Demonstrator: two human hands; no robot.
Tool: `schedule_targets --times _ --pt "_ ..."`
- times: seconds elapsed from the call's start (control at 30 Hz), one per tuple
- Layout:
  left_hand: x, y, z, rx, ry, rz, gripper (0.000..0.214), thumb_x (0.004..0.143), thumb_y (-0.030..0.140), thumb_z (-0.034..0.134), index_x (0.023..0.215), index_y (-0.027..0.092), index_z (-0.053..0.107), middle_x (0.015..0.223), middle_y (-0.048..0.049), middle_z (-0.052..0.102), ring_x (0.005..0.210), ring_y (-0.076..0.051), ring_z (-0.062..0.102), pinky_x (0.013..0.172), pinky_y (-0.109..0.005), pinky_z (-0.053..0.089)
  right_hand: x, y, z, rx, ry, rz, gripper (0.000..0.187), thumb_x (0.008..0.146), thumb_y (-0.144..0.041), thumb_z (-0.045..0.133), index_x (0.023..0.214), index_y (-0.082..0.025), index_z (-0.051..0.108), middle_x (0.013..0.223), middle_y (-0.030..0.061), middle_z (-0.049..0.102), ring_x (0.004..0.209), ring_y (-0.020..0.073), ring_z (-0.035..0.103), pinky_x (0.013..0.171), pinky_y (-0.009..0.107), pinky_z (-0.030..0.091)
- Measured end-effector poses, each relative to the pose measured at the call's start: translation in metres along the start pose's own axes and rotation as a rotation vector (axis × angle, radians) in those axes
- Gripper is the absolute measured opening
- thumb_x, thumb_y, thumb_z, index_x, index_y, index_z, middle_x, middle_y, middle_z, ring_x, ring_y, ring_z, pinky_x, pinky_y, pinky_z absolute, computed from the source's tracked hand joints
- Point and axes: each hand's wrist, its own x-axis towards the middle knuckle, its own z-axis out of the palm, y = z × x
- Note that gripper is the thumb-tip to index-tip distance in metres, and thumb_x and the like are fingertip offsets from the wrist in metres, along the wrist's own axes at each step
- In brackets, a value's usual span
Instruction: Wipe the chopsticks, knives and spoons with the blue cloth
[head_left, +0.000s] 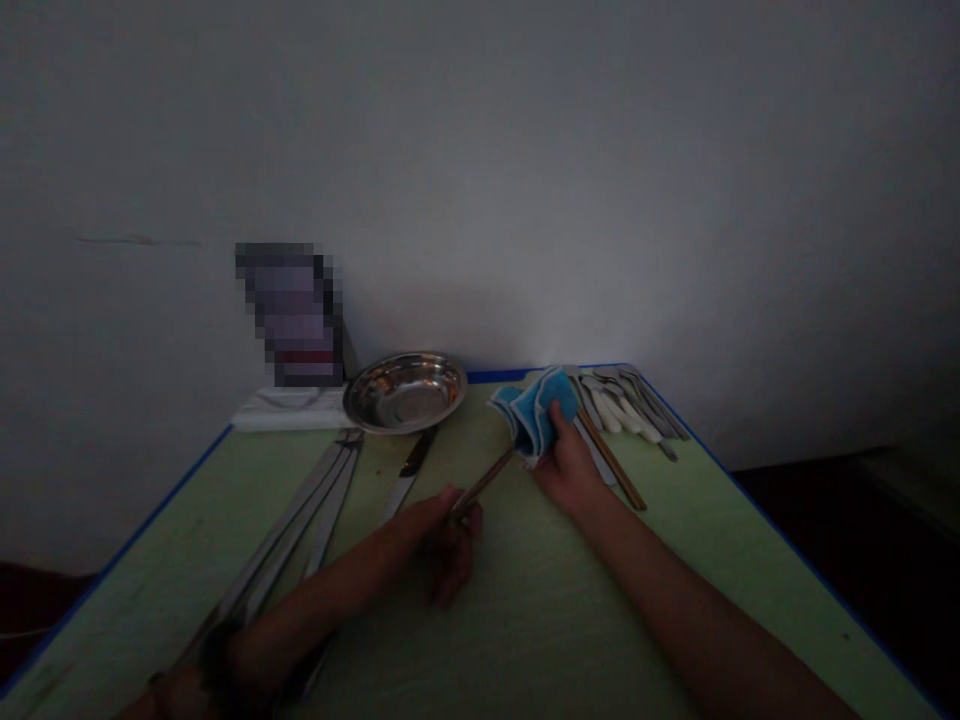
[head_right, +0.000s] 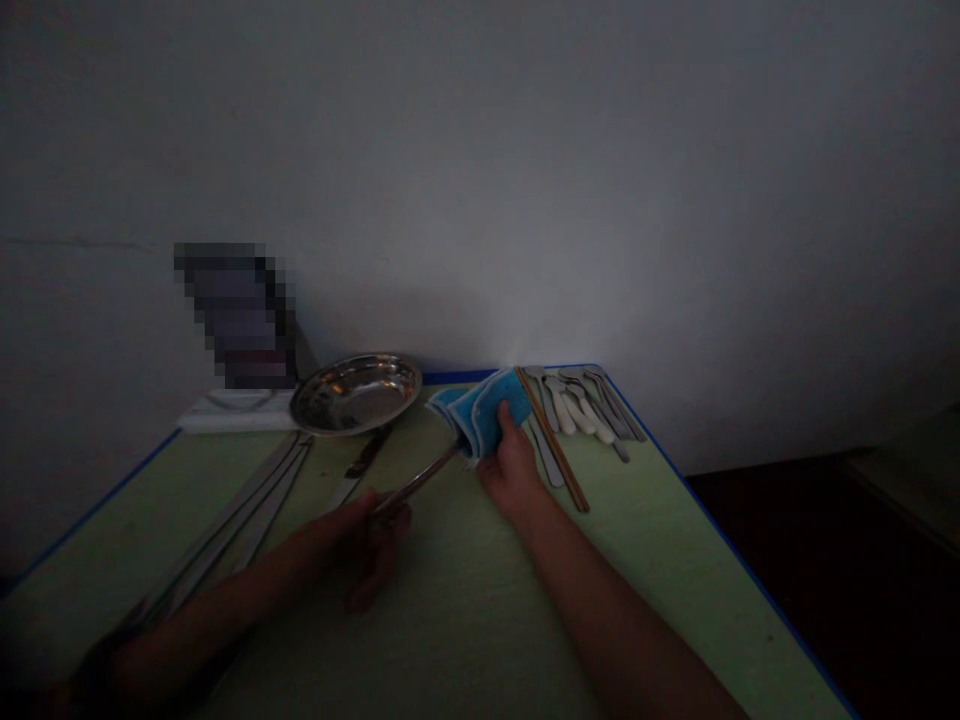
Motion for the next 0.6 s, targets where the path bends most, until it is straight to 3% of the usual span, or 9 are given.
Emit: schedule_targets --times 0.07,0.17,0.37,0.6 --pt "0.002 -0.001 -0.002 -0.008 0.006 -0.002 0.052 0.091 0.057 0.023 0.07 0.017 0.049 0.045 0.0032 0.048 0.039 -0.01 0.042 0.043 -0.022 0.035 -0.002 -0.001 0.002 0.026 -0.003 0.033 0.022 0.087 -0.03 0.048 0.096 -0.017 0.063 0.077 0.001 0.072 0.078 0.0155 0.067 0.08 0.033 0.053" --pt "0.001 0.003 0.0 0.169 0.068 -0.005 0.046 0.092 0.051 0.031 0.065 0.017 0.046 0.047 0.0047 0.046 0.041 -0.008 0.041 0.045 -0.021 0.035 -0.004 -0.002 0.005 0.019 -0.011 0.06 0.025 0.088 -0.033 0.046 0.094 -0.018 0.064 0.073 0.0008 0.072 0.077 0.016 0.068 0.078 0.033 0.054" --pt "-0.004 0.015 0.008 0.423 0.116 -0.086 0.04 0.089 0.053 0.038 0.07 0.019 0.042 0.049 0.0071 0.046 0.042 -0.008 0.042 0.044 -0.02 0.036 -0.002 0.002 0.004 -0.076 0.002 -0.051 0.022 0.085 -0.035 0.05 0.089 -0.019 0.064 0.072 -0.001 0.071 0.068 0.0136 0.067 0.069 0.029 0.055" --pt "-0.003 0.013 0.006 0.405 0.11 -0.143 0.035 0.087 0.054 0.042 0.084 0.019 0.044 0.053 0.0085 0.046 0.04 -0.008 0.043 0.038 -0.019 0.038 -0.007 0.011 0.0 -0.278 -0.147 -0.019 0.012 0.071 -0.026 0.066 0.078 -0.016 0.063 0.066 -0.0004 0.07 0.077 0.0149 0.067 0.079 0.03 0.052"
